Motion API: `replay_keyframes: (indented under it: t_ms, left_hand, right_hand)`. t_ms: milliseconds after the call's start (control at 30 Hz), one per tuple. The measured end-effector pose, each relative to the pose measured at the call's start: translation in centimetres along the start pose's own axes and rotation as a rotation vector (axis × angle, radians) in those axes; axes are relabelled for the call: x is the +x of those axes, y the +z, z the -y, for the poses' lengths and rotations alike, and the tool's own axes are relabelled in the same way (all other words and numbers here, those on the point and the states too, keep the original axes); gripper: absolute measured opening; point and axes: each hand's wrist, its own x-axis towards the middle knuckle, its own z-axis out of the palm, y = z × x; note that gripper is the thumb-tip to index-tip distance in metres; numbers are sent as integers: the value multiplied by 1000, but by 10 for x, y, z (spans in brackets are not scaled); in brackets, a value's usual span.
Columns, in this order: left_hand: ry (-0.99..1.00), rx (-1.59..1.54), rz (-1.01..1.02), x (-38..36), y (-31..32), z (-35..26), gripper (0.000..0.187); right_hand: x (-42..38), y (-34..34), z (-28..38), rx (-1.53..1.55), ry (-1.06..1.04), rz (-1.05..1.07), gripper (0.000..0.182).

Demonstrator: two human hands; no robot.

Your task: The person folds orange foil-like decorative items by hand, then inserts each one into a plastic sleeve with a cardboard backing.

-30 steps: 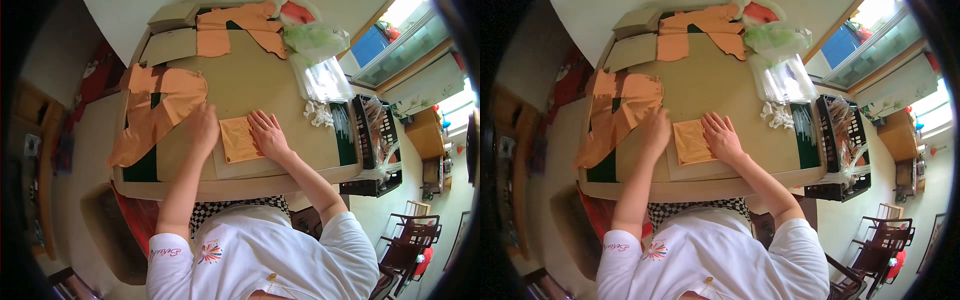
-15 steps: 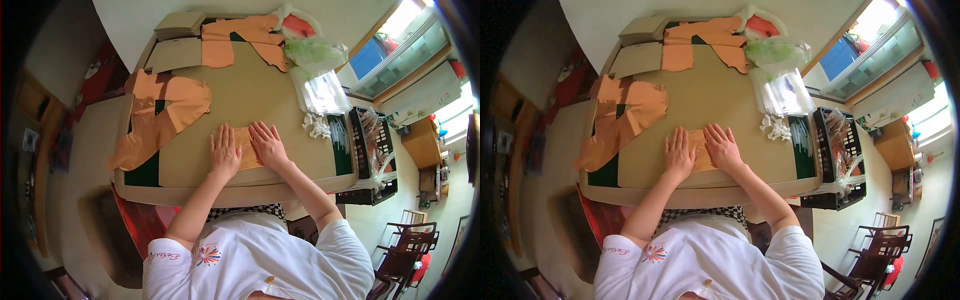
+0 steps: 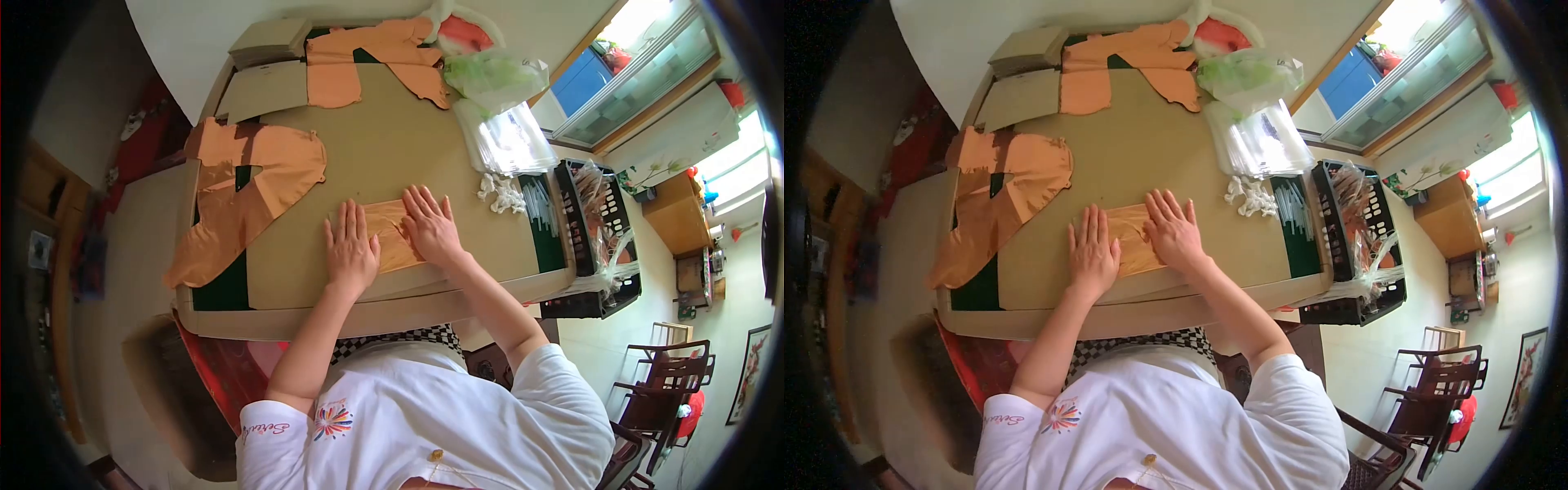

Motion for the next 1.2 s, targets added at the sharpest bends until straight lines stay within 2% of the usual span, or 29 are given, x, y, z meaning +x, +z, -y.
replay_keyframes:
  t_ms: [133, 167, 267, 300, 400, 433, 533, 633, 700, 767, 800, 833, 867, 933, 1033, 1067, 1133, 1200]
  left_hand:
    - [5, -9, 5, 0, -4, 1, 65]
    - [2, -29, 5, 0, -4, 0, 65]
    - [-2, -54, 22, 0, -1, 2, 65]
    - [-2, -53, 33, 0, 0, 2, 66]
    - [4, -56, 43, 0, -6, 2, 68]
    - [4, -53, 48, 0, -7, 2, 68]
    - [3, -60, 48, 3, -5, 3, 68]
    - [-5, -75, 62, 3, -4, 3, 68]
    - [-17, -69, 105, 2, -6, 2, 68]
    - [-12, -75, 88, 2, -2, 4, 68]
    - [-6, -78, 81, 2, 0, 3, 68]
    - [-7, -77, 95, 2, 0, 3, 69]
    - [-9, -74, 105, 3, -2, 3, 69]
    - [-5, -54, 110, 4, -6, 2, 69]
    - [10, -28, 88, 3, -10, 3, 68]
    - [10, -35, 75, 2, -9, 3, 68]
    - [40, -32, 55, -1, -9, 4, 65]
    - [100, -13, 43, -6, -11, 5, 62]
  right_hand:
    - [-6, -10, -22, -25, 71, 67, 53]
    - [-5, -2, -35, -42, 14, -68, 46]
    - [11, -28, -46, 161, 18, -14, 37]
    - [20, -19, -52, 140, 10, -101, 31]
    - [36, -30, -56, 302, 98, 116, 25]
    - [39, -24, -63, 314, 32, 79, 29]
    - [44, -27, -69, 589, 271, 288, 25]
    - [26, -59, -82, 369, 194, 333, 15]
    - [18, -76, -134, 163, 108, 313, 9]
    - [7, -135, -145, 297, 298, 334, 12]
    - [0, -158, -147, 297, 226, 207, 12]
    - [-1, -182, -140, 268, 270, 127, 12]
    - [1, -196, -136, 108, 344, 41, 11]
    - [13, -193, -136, 14, 328, -236, 12]
    - [40, -145, -126, 143, 343, -436, 15]
    - [53, -116, -139, 225, 346, -362, 14]
    - [71, -69, -132, 154, 379, -243, 13]
    - [72, -42, -108, 363, 350, 24, 18]
